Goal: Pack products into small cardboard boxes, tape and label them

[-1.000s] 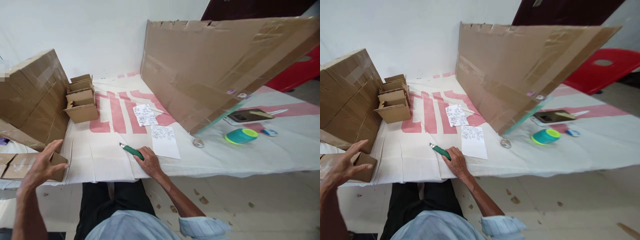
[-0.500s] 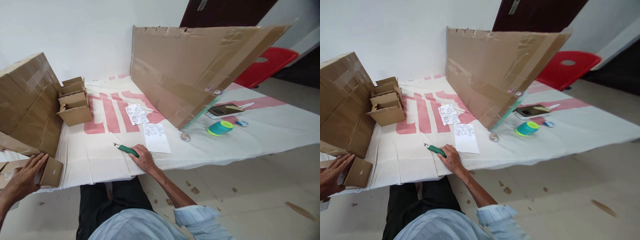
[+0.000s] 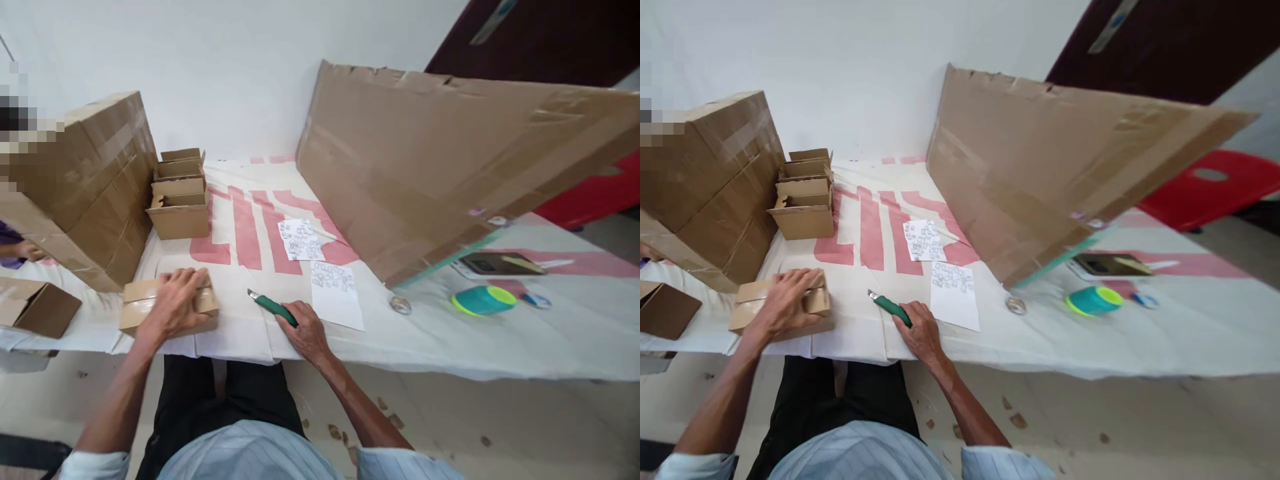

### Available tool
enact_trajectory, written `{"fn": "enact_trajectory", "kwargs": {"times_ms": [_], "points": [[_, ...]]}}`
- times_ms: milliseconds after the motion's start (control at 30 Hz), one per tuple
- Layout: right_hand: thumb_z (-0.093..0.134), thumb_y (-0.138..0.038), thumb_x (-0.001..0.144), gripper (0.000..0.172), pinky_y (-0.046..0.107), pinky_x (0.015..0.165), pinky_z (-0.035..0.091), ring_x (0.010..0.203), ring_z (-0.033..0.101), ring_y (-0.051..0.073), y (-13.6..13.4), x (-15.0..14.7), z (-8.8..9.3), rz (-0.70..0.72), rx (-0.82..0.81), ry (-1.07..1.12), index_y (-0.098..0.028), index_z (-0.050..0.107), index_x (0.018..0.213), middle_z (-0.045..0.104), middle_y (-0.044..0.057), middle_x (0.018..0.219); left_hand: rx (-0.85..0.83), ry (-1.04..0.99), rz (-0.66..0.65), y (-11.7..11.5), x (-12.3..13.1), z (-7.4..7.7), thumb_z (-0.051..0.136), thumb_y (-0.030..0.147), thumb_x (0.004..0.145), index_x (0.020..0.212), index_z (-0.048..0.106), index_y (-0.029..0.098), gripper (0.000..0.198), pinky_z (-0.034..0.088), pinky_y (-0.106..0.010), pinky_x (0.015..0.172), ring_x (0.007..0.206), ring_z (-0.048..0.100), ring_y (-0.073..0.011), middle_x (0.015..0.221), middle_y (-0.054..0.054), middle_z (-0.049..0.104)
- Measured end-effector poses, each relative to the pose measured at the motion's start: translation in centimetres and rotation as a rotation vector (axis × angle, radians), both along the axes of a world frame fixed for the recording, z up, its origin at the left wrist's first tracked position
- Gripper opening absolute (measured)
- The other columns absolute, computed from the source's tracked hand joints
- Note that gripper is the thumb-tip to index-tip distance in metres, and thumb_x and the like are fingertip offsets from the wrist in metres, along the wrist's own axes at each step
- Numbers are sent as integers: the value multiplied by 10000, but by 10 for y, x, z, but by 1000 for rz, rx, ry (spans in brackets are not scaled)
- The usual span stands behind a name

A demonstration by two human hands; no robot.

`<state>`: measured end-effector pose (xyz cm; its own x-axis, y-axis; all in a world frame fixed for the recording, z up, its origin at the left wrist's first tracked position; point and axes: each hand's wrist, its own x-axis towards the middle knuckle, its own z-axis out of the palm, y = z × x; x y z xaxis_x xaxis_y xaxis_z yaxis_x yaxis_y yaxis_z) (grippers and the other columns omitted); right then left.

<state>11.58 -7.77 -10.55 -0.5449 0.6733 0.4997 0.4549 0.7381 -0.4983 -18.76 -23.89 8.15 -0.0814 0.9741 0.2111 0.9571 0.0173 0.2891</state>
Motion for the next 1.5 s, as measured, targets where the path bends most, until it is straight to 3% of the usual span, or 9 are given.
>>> {"fn": "enact_trajectory", "kwargs": {"times_ms": [167, 233, 367, 500, 600, 700, 800, 1067, 1500], "points": [[576, -379, 1018, 268, 435, 847, 515, 916, 611, 292, -8, 16, -6, -29, 66, -19, -216, 713, 1182, 692, 96, 954, 84, -186, -116, 28, 53, -3, 896, 480, 751, 1511, 544, 270, 864, 352, -601, 1190, 1389, 542, -438, 1483, -189, 611], [571, -375, 1024, 277, 443, 852, 520, 916, 608, 294, -12, 24, -5, -34, 80, -29, -220, 707, 1209, 695, 102, 973, 154, -288, -109, 13, 45, 6, 851, 513, 824, 1545, 519, 302, 822, 357, -588, 1216, 1448, 515, -412, 1549, -151, 585], [574, -354, 1032, 280, 472, 894, 538, 969, 621, 305, -22, 29, 4, -66, 114, -2, -218, 699, 1242, 696, 129, 1054, 300, -495, 173, -44, -9, 13, 854, 594, 800, 1556, 524, 284, 882, 346, -586, 1260, 1508, 472, -408, 1615, -119, 541], [601, -376, 1028, 297, 494, 932, 567, 1047, 658, 313, -32, 13, 22, -43, 5, 120, -214, 699, 1256, 689, 147, 1120, 158, -862, 217, -86, -53, -18, 1005, 570, 551, 1608, 475, 299, 1213, 468, -566, 1182, 1561, 411, -446, 1664, -173, 485], [589, -418, 1040, 375, 446, 917, 611, 1109, 691, 287, -41, -9, 45, 99, -230, 244, -231, 648, 1360, 679, 147, 1270, 68, -1001, 195, -92, -54, -48, 1046, 423, 470, 1566, 542, 284, 1214, 530, -550, 1126, 1493, 502, -459, 1579, -186, 576], [571, -470, 1045, 469, 404, 919, 631, 1165, 699, 271, -48, -29, 65, 221, -408, 308, -232, 601, 1449, 651, 150, 1408, 10, -1003, 161, -85, -41, -65, 994, 334, 536, 1526, 583, 232, 1076, 495, -516, 1177, 1428, 564, -420, 1478, -151, 651], [606, -533, 1014, 557, 407, 951, 628, 1213, 692, 288, -49, -39, 73, 211, -499, 320, -209, 611, 1468, 668, 156, 1428, 40, -931, 178, -82, -27, -70, 943, 295, 597, 1585, 504, 229, 1083, 476, -507, 1192, 1477, 498, -412, 1554, -156, 564], [668, -687, 898, 728, 473, 1019, 598, 1271, 673, 345, -28, -23, 59, -39, -732, 374, -177, 696, 1416, 715, 151, 1417, 270, -691, 127, -77, 10, -64, 977, 346, 623, 1631, 392, 272, 1168, 466, -592, 1189, 1436, 499, -396, 1549, -159, 491], [735, -680, 849, 666, 448, 842, 662, 1116, 736, 318, -20, -25, 53, 50, -907, 420, -197, 757, 1308, 757, 135, 1334, 452, -543, 143, -77, 28, -46, 975, 309, 626, 1495, 553, 231, 969, 433, -609, 1203, 1435, 504, -399, 1503, -185, 529]]}}
